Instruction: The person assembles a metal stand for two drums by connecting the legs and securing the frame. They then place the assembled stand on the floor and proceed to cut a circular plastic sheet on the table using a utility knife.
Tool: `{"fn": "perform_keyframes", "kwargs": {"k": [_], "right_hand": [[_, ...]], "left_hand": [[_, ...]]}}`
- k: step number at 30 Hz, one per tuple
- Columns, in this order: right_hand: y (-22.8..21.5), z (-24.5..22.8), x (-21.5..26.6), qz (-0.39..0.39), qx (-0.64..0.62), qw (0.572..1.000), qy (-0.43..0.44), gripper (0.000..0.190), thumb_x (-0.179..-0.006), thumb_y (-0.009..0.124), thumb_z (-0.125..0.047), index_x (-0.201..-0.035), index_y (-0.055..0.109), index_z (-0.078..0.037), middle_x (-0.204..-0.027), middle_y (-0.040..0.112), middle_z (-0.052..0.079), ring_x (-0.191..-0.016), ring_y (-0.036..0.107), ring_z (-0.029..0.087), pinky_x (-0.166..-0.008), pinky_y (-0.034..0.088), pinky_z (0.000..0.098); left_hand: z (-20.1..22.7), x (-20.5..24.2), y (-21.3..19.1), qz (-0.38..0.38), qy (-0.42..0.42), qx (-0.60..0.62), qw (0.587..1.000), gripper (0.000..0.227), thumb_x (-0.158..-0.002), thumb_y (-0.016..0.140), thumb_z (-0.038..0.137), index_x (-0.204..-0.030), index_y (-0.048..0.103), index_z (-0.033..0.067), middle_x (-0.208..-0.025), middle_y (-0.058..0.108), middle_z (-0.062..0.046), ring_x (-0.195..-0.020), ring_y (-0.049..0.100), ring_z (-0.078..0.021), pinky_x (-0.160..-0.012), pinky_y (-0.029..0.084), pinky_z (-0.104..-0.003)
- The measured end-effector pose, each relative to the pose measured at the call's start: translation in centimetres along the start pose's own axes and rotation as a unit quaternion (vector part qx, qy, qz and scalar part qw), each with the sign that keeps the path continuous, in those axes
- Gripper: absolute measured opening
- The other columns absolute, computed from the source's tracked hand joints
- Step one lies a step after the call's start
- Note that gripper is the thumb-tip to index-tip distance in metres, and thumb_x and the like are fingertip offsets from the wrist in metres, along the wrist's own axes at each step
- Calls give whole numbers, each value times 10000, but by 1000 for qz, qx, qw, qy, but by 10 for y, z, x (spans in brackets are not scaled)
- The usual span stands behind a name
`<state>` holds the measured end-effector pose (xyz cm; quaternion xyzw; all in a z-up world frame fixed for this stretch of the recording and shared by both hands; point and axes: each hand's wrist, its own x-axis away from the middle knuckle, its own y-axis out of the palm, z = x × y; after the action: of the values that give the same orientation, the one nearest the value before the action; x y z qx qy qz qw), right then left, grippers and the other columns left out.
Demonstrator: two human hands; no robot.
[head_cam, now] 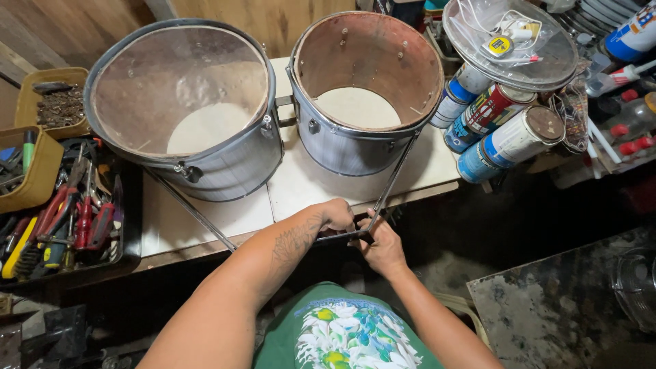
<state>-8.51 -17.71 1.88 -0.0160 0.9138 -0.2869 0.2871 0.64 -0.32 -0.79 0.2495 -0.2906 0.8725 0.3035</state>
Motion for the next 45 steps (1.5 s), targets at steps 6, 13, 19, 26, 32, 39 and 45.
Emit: {"fn": "perform_keyframes", "kwargs": {"k": [6, 13, 19, 26, 32, 39, 45], "right_hand": [[0, -1, 0, 5, -6, 1000, 6, 289, -714, 925, -310, -768, 690, -151, -954, 777, 19, -1192, 680, 299, -1012, 547, 408], [-4, -7, -3, 1, 1, 1000, 5, 268, -695, 926, -239, -762, 685, -141, -951, 778, 25, -1187, 683, 295, -1012, 547, 407], [0, 2, 0, -5, 0, 1000, 20, 324, -659, 950, -317, -757, 693, -146, -977, 779, 8, -1201, 675, 279, -1013, 549, 393], [-7, 3, 27, -37, 139, 986, 86, 455, -565, 963, -409, -858, 679, -208, -1081, 632, 22, -1089, 680, 294, -929, 581, 399], [-26, -62, 33, -117, 50, 992, -14, 316, -819, 830, -333, -740, 608, -121, -716, 602, 13, -635, 570, 181, -603, 459, 316], [37, -130, -33, -263, 43, 951, -158, 124, -954, 634, -280, -1009, 702, -192, -978, 696, 49, -1063, 689, 273, -875, 559, 415], [124, -113, -75, -485, 90, 854, 164, 493, -1006, 428, -426, -1234, 676, -66, -1031, 731, 256, -1082, 696, 447, -932, 552, 558]], "left_hand": [[35, 48, -17, -5, -13, 20, 1000, 130, -718, 789, 36, -837, 777, -14, -795, 682, -272, -702, 719, -363, -538, 600, -453], [15, 19, -8, -14, -9, 9, 1000, 165, -749, 782, 77, -884, 781, -18, -852, 694, -286, -756, 731, -393, -567, 620, -474], [5, -9, -27, -35, 11, 77, 996, 242, -687, 795, 18, -915, 741, -41, -747, 644, -269, -579, 645, -334, -483, 586, -420], [76, 185, -115, 247, 94, 17, 964, 490, -842, 706, 236, -1252, 687, -31, -1158, 731, -284, -1187, 655, -467, -1033, 500, -579], [-18, 304, -128, 542, 38, -8, 840, 320, -843, 692, 320, -1121, 731, 166, -1088, 759, -19, -1000, 697, -206, -925, 500, -343], [-60, 336, -53, 606, 221, -298, 704, 884, -485, 977, 354, -1267, 662, 87, -1433, 578, -196, -1385, 485, -431, -1172, 365, -532], [-54, 295, -37, 338, 12, -417, 844, 840, -758, 804, 586, -1452, 475, 247, -1623, 339, -76, -1544, 176, -360, -1228, 122, -610]]}}
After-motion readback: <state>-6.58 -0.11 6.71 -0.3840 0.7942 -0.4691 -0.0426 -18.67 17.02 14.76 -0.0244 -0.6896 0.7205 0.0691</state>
